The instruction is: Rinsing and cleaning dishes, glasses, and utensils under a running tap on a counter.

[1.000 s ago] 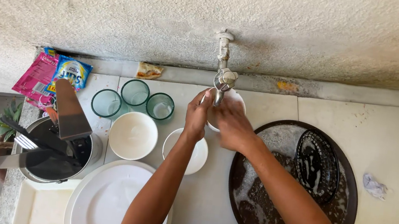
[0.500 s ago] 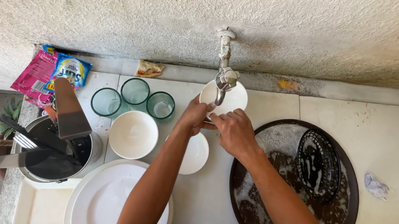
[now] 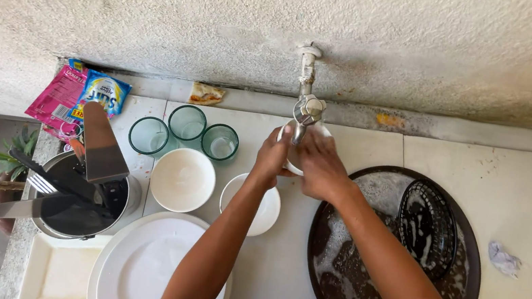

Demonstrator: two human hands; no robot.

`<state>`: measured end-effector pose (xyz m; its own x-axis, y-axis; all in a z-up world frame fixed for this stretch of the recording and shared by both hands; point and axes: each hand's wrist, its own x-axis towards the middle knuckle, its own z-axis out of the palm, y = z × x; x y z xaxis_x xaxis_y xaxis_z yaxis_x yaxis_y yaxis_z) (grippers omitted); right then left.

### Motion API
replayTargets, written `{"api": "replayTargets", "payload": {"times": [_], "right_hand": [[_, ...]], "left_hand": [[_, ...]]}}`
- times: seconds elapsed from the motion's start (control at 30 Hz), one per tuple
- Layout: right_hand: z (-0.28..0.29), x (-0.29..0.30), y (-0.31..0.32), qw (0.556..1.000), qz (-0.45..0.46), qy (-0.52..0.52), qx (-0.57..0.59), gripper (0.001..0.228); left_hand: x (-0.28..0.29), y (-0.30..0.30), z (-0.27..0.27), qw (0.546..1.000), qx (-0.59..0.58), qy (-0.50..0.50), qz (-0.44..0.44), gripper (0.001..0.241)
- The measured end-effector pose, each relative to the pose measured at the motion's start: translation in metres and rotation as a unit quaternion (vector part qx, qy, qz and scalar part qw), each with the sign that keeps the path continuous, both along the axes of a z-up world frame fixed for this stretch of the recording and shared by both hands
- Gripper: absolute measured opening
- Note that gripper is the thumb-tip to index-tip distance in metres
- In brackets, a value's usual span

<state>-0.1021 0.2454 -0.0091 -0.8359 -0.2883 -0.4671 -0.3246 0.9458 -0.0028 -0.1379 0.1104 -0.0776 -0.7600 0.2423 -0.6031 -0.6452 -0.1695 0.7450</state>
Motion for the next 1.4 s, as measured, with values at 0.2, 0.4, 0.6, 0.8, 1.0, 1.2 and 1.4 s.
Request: {"api": "replayTargets", "payload": {"times": [0.2,0.4,0.6,0.8,1.0,1.2,1.4], "right_hand": [[0.013,0.001,0.004,0.99,-0.049,-0.062,-0.114,0.037],[-0.029,0.001,0.048,0.793,-0.204,-0.109,-0.563,0.039],[-0.1,-0.031,0.08,0.451,-0.467,-0.09,-0.755,0.034],[-0.114,-0.039,0.071,0.29,-0.594,-0.073,-0.747,0.035],[-0.121,-0.023,0.038,0.263,-0.579,0.025,-0.772,0.034],[-0.073,0.019,-0.004,0.696,-0.348,0.217,-0.589,0.021],[-0.002,0.017,-0.007,0.889,0.034,0.158,-0.428,0.058]], "left_hand": [[-0.004,-0.013,0.001,0.998,0.057,-0.007,0.008,0.059],[-0.015,-0.024,-0.032,0.972,0.123,0.201,0.008,0.055],[-0.022,0.021,-0.092,0.987,0.047,0.147,0.048,0.051],[-0.014,0.027,-0.038,0.988,0.096,-0.014,0.117,0.047],[-0.021,0.024,-0.07,0.97,0.201,0.055,0.124,0.071],[-0.01,-0.005,0.025,0.989,0.111,-0.086,0.052,0.075],[-0.002,-0.019,-0.003,0.97,0.209,0.051,0.115,0.067]]}}
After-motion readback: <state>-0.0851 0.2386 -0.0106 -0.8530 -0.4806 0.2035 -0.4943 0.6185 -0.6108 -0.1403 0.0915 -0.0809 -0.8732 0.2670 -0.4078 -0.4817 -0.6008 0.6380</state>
